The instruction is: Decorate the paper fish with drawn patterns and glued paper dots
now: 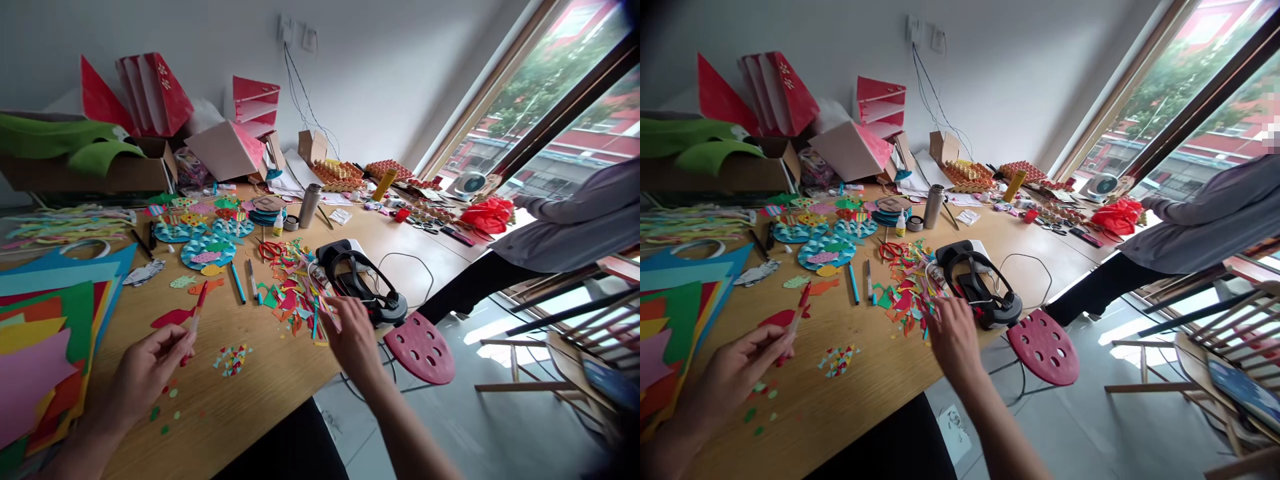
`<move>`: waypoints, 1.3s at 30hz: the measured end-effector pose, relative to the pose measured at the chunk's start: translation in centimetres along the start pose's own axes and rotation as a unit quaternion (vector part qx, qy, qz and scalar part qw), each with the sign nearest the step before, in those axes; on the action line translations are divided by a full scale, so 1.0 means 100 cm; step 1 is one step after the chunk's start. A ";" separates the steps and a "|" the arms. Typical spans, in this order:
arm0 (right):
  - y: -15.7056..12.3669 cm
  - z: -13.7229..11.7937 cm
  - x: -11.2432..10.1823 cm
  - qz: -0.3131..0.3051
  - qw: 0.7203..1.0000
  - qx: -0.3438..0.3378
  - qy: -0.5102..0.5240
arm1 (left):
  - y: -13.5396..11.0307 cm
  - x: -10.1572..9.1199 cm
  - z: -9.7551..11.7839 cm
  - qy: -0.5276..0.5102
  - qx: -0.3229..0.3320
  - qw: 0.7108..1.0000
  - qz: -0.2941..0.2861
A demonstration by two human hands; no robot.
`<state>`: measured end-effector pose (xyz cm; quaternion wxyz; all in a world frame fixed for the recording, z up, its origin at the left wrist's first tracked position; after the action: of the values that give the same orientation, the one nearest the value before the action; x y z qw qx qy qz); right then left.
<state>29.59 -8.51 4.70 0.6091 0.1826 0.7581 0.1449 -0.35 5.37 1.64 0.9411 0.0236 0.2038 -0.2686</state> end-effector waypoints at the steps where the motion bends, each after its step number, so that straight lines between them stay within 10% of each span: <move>1: -0.003 0.017 -0.006 -0.014 0.998 0.026 -0.048 | 0.000 0.000 0.001 -0.002 -0.009 1.000 0.001; 6: -0.001 0.073 -0.013 -0.190 0.949 0.124 -0.219 | 0.003 0.002 -0.010 -0.018 -0.020 1.000 0.003; 15: 0.024 0.084 0.006 -0.361 0.894 0.151 -0.219 | 0.002 0.001 -0.001 0.014 -0.022 1.000 0.011; 25: 0.017 0.102 -0.007 -0.299 0.909 0.150 -0.251 | 0.000 0.001 -0.002 0.018 -0.029 0.999 0.012; 39: 0.084 0.211 -0.113 -0.075 0.873 0.372 -0.305 | -0.001 0.001 0.012 0.028 -0.053 0.998 0.009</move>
<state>53.16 -6.17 13.74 0.7061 0.3734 0.5440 -0.2571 0.06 5.07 2.69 0.9374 -0.0174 0.2438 -0.2483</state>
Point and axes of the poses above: each hand's wrist, its own y-axis towards the middle knuckle, its own x-axis out of the palm, z = x × y, the point moved 3 cm from there along y, towards the middle knuckle, and after that the axes turned 14 degrees about -z, right-handed, at the moved point
